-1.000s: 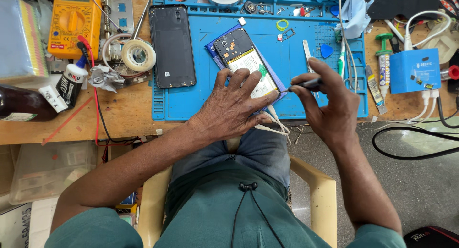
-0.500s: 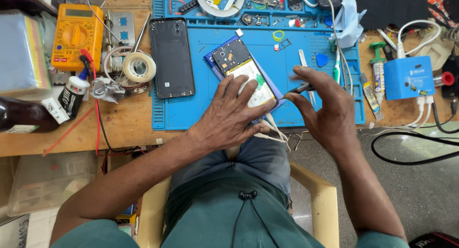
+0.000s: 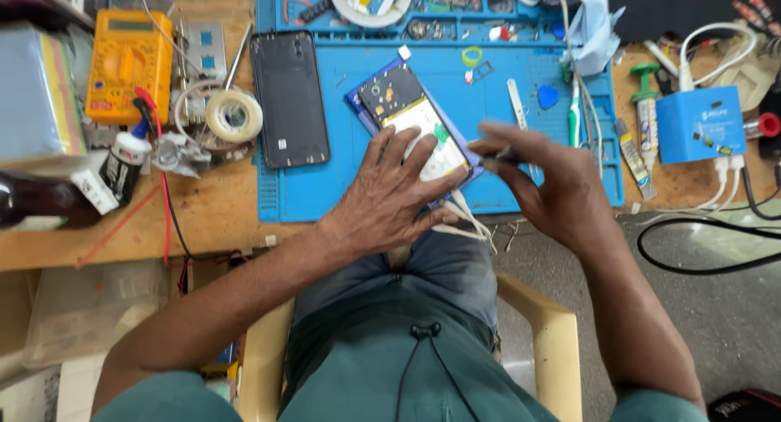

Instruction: The person uses a precision screwdriver to remove screws from the bottom edge of a disassembled smartphone. They then use a metal pry tool to gently lift and separate the phone's frame from the internal components. The person continues to unscrew and pry along the edges of the device.

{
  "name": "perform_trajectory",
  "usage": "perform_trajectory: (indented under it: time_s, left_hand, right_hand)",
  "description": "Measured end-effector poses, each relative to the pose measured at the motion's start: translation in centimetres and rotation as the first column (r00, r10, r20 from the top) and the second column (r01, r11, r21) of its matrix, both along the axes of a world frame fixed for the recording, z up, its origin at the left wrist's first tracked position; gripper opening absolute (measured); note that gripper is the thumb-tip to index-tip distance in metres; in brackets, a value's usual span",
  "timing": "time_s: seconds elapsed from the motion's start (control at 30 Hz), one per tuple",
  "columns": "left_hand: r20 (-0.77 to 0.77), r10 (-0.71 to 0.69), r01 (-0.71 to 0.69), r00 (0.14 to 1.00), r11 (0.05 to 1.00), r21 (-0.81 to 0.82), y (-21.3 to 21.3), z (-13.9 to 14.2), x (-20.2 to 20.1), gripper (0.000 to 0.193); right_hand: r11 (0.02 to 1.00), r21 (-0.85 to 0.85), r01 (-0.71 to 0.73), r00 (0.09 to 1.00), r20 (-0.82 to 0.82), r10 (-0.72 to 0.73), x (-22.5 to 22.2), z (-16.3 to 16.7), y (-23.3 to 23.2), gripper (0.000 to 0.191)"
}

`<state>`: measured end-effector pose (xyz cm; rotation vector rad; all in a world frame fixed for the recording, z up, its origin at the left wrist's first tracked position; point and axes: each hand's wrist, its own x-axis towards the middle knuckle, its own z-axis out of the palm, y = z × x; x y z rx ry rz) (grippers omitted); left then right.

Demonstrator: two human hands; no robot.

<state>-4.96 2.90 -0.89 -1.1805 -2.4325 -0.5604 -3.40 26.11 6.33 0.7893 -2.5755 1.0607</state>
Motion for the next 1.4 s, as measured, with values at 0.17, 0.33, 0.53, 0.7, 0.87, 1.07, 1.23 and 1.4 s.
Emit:
perform_trajectory:
  time_s: [0.17,0.33,0.53,0.7,0.87,1.07,1.23,1.4]
  left_hand:
    - [0.040,-0.021,0.021,0.999,1.000,-0.012,0.0,-0.2,0.0,0.062]
    - [0.030,-0.029,0.029,0.999,1.000,-0.007,-0.1,-0.4,0.0,0.062]
    - [0.044,-0.032,0.032,0.999,0.999,-0.013,-0.3,-0.2,0.0,0.062]
    - [0.015,-0.037,0.037,0.999,0.999,-0.001,-0.3,-0.1,0.0,0.065]
    - [0.015,-0.035,0.035,0.999,0.999,-0.015,-0.2,0.0,-0.2,0.064]
    - [-0.002,-0.026,0.026,1.000,1.000,-0.017,-0.2,0.3,-0.1,0.063]
    - [0.041,-0.051,0.051,0.998,0.999,0.000,-0.2,-0.2,-0.2,0.064]
    - [0.003,-0.062,0.062,0.998,0.998,0.028,-0.3,-0.3,-0.2,0.065]
  right_hand:
    - [0.996,-0.015,0.084,0.996,-0.033,-0.085,0.0,0.2,-0.2,0.055]
    - [0.978,0.043,0.206,0.975,-0.093,-0.201,0.1,0.1,-0.5,0.056]
    - [0.977,-0.053,0.205,0.979,-0.005,-0.205,-0.1,0.3,-0.7,0.055]
    - [0.977,-0.079,0.198,0.980,0.020,-0.197,-0.1,-0.3,0.2,0.052]
    - [0.992,0.044,0.115,0.992,-0.048,-0.113,0.0,-0.9,1.1,0.056]
    - [0.989,0.056,0.136,0.990,-0.039,-0.134,0.0,-0.3,0.3,0.056]
    - [0.978,-0.045,0.205,0.979,0.001,-0.206,0.1,-0.1,0.2,0.055]
    - [0.986,-0.048,0.157,0.986,0.065,-0.154,0.4,-0.4,0.3,0.052]
